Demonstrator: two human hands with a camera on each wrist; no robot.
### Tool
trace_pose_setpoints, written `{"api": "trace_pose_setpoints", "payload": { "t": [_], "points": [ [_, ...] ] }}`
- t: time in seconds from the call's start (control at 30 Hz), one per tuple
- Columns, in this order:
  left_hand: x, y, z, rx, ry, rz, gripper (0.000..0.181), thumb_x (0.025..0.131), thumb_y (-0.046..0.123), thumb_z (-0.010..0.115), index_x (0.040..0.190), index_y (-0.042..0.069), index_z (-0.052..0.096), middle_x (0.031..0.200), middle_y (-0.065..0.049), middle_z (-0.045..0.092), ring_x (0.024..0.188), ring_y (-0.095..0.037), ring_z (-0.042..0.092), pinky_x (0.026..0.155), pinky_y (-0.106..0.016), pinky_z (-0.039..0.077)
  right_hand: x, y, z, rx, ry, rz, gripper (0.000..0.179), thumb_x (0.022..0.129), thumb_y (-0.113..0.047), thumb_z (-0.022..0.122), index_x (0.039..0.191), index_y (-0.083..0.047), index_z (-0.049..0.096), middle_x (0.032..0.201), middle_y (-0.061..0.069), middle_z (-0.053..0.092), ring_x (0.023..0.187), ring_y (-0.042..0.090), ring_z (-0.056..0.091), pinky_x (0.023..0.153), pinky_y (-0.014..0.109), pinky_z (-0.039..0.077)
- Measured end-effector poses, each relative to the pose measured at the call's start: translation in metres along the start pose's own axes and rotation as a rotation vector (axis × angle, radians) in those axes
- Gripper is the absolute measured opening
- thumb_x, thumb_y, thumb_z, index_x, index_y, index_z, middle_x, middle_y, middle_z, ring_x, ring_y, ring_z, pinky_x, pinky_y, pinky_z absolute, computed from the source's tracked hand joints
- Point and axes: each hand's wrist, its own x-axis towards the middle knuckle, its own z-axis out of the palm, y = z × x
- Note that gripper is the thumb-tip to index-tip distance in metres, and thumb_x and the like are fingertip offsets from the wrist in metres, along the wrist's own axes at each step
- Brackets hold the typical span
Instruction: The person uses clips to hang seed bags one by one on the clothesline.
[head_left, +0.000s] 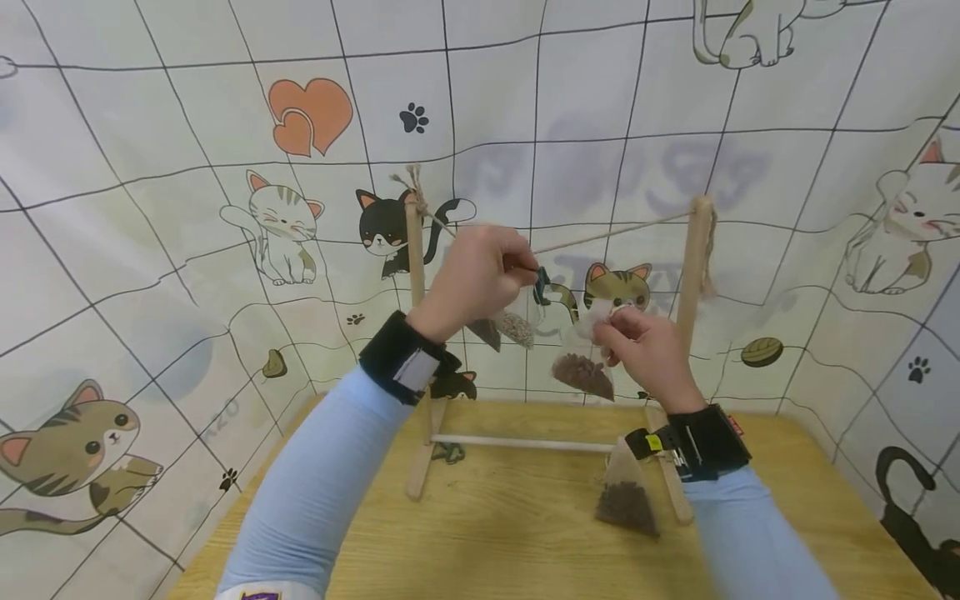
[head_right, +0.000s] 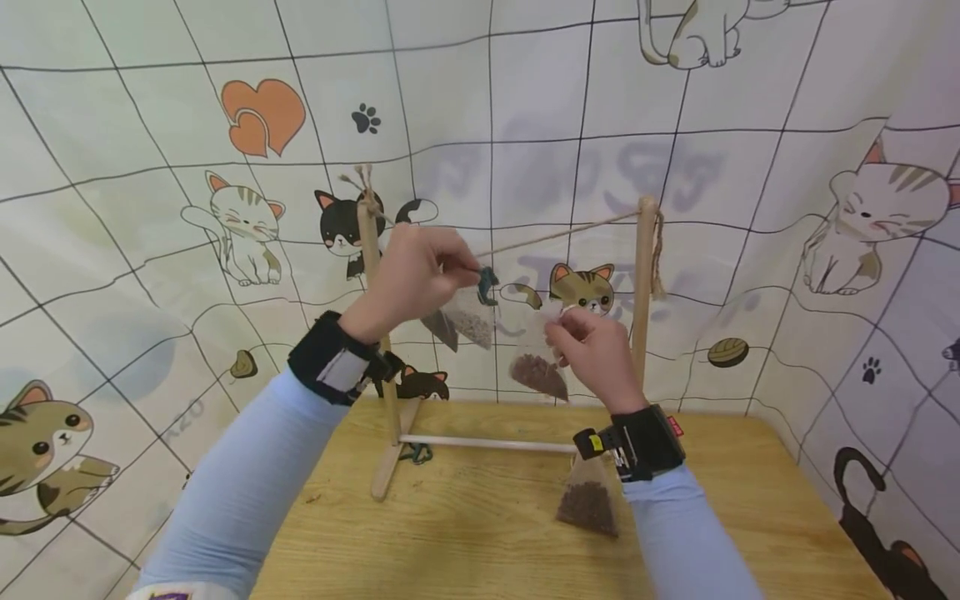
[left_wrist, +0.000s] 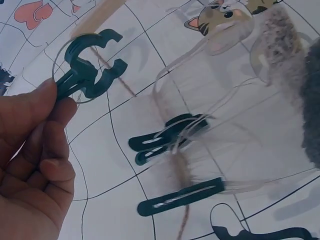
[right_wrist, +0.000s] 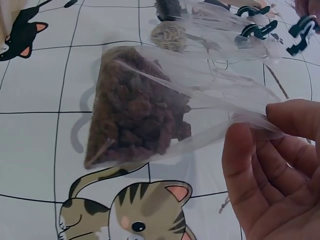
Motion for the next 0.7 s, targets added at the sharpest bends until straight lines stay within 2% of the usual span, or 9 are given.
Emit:
{"api": "trace_pose_setpoints", "payload": {
  "t": [0.17,0.27,0.4,0.6,0.7],
  "points": [
    [0.027,0.001,-0.006,0.024,-0.006,-0.05,0.013,0.078,0.0,0.062,0.075,0.009,0.071,0.074,0.001,0.067,0.061,-0.008,0.056,0.061,-0.02,0.045,0.019,-0.009,-0.001,-0.027,0.043,0.005,0.029,0.091,-0.037,0.055,0.09,-0.01,0.064,0.074,0.009,0.065,0.062,0.016,0.06,0.059,0.029,0.05],
    [0.041,0.0,-0.008,0.052,-0.016,-0.09,0.014,0.079,0.002,0.061,0.076,0.01,0.071,0.074,0.001,0.068,0.062,-0.008,0.057,0.062,-0.02,0.044,0.028,-0.013,-0.001,-0.037,0.074,0.014,0.03,0.091,-0.04,0.055,0.087,-0.012,0.064,0.072,0.007,0.064,0.064,0.017,0.06,0.055,0.028,0.046],
    [0.057,-0.005,-0.008,0.066,-0.038,-0.166,0.013,0.081,0.004,0.061,0.077,0.011,0.072,0.076,0.001,0.068,0.066,-0.008,0.058,0.063,-0.021,0.045,0.04,-0.016,0.001,-0.06,0.104,-0.025,0.029,0.091,-0.041,0.054,0.084,-0.013,0.063,0.068,0.005,0.063,0.063,0.021,0.058,0.051,0.03,0.039],
    [0.073,-0.017,-0.001,0.081,-0.095,-0.276,0.006,0.08,0.011,0.067,0.077,0.013,0.072,0.08,0.002,0.068,0.076,-0.011,0.058,0.067,-0.023,0.045,0.052,-0.017,0.005,-0.065,0.144,-0.07,0.026,0.09,-0.037,0.056,0.082,-0.014,0.064,0.067,0.003,0.062,0.061,0.018,0.057,0.051,0.028,0.04],
    [0.077,-0.02,0.004,0.053,-0.131,-0.329,0.005,0.079,0.014,0.068,0.076,0.014,0.072,0.079,0.002,0.067,0.08,-0.013,0.058,0.067,-0.024,0.046,0.056,-0.019,0.007,-0.066,0.162,-0.076,0.025,0.09,-0.036,0.057,0.081,-0.014,0.064,0.065,0.003,0.062,0.059,0.015,0.056,0.052,0.028,0.041]
  ]
}}
